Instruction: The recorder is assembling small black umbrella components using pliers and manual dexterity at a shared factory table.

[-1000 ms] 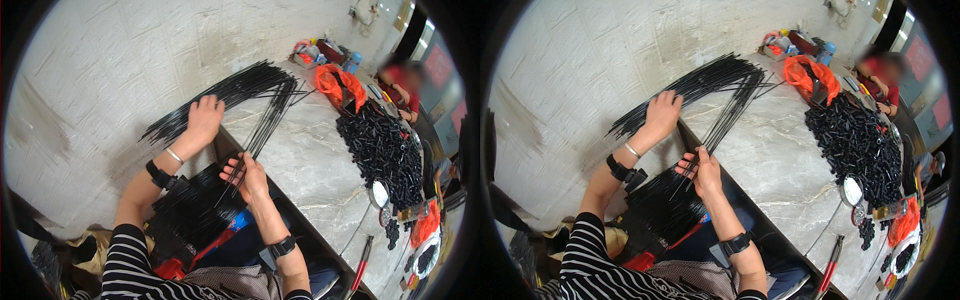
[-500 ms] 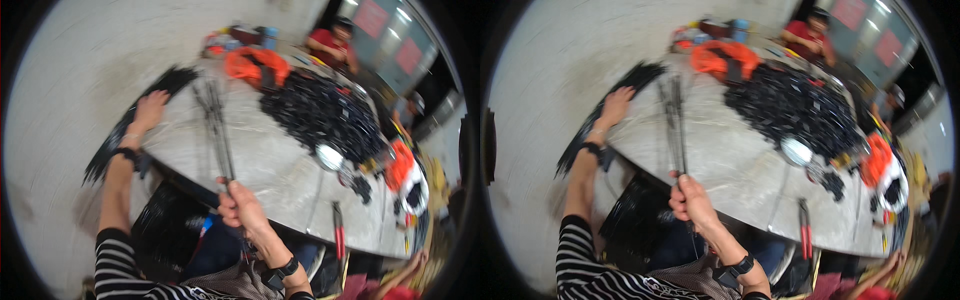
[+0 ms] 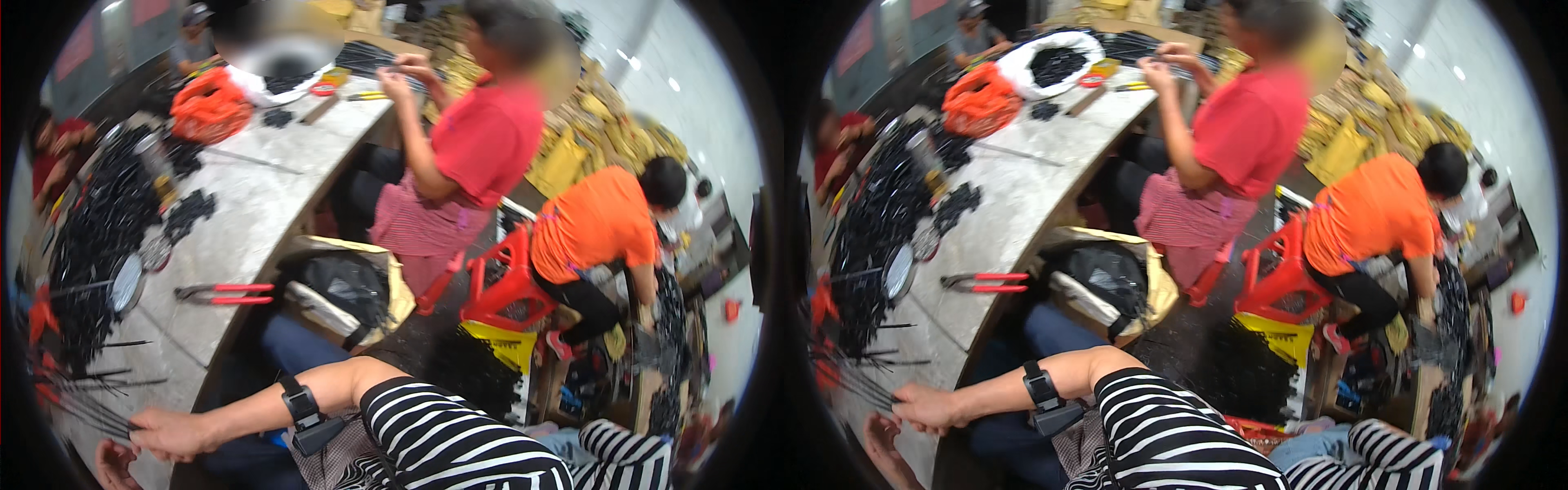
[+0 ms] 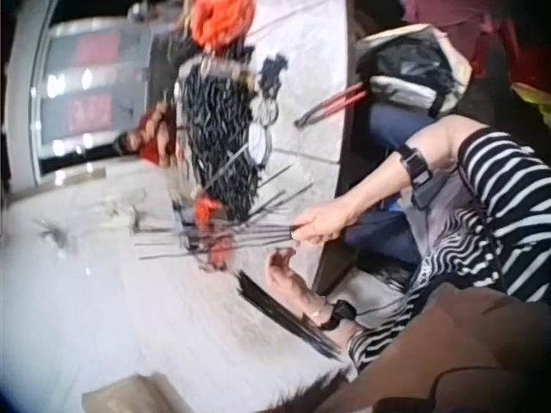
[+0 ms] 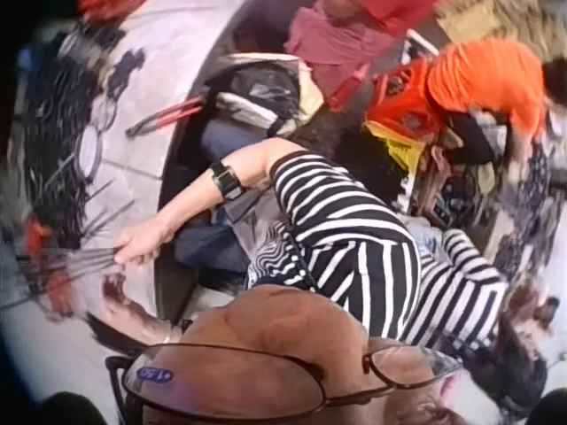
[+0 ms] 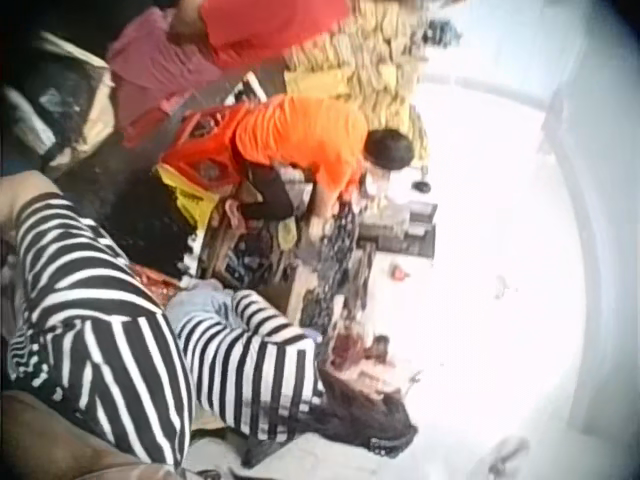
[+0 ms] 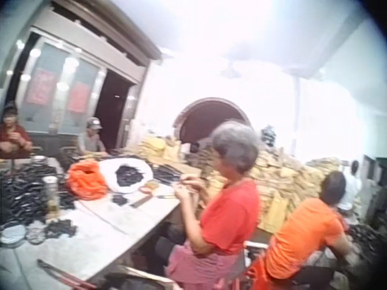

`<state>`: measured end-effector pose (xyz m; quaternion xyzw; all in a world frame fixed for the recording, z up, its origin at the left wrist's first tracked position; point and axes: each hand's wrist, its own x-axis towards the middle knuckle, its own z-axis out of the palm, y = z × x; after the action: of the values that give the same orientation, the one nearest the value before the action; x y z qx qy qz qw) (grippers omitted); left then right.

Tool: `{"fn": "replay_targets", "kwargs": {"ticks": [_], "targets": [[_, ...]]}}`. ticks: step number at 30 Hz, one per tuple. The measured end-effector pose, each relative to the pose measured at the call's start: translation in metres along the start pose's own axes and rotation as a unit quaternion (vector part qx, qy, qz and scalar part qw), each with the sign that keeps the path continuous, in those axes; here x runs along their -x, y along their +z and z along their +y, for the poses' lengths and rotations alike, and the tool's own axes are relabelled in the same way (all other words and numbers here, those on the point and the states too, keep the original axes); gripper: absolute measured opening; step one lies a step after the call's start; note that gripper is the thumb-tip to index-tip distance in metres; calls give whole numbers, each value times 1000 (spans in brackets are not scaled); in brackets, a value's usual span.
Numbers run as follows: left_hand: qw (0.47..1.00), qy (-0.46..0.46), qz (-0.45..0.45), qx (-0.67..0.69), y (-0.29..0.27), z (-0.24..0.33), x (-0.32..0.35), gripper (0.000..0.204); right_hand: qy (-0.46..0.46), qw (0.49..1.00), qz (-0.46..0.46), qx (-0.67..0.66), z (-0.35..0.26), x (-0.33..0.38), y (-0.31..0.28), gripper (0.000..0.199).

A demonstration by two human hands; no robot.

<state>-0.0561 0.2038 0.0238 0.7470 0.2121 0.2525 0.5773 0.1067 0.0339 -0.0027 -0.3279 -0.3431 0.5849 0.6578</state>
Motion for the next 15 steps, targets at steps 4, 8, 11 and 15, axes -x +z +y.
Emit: {"fn": "replay_targets", "kwargs": {"ticks": [4, 8, 11, 15], "targets": [[987, 65, -98, 114, 79, 47, -32, 55, -37, 999, 26, 10, 7, 22, 4, 17], [957, 31, -101, 269, 133, 78, -36, 44, -60, 997, 25, 37, -7, 57, -11, 15], [900, -6, -165, 405, 174, 104, -34, 31, -83, 996, 29, 14, -9, 76, -25, 14], [909, -15, -153, 387, 186, 105, -42, 26, -178, 969, 109, 133, -14, 79, -36, 14]]}}
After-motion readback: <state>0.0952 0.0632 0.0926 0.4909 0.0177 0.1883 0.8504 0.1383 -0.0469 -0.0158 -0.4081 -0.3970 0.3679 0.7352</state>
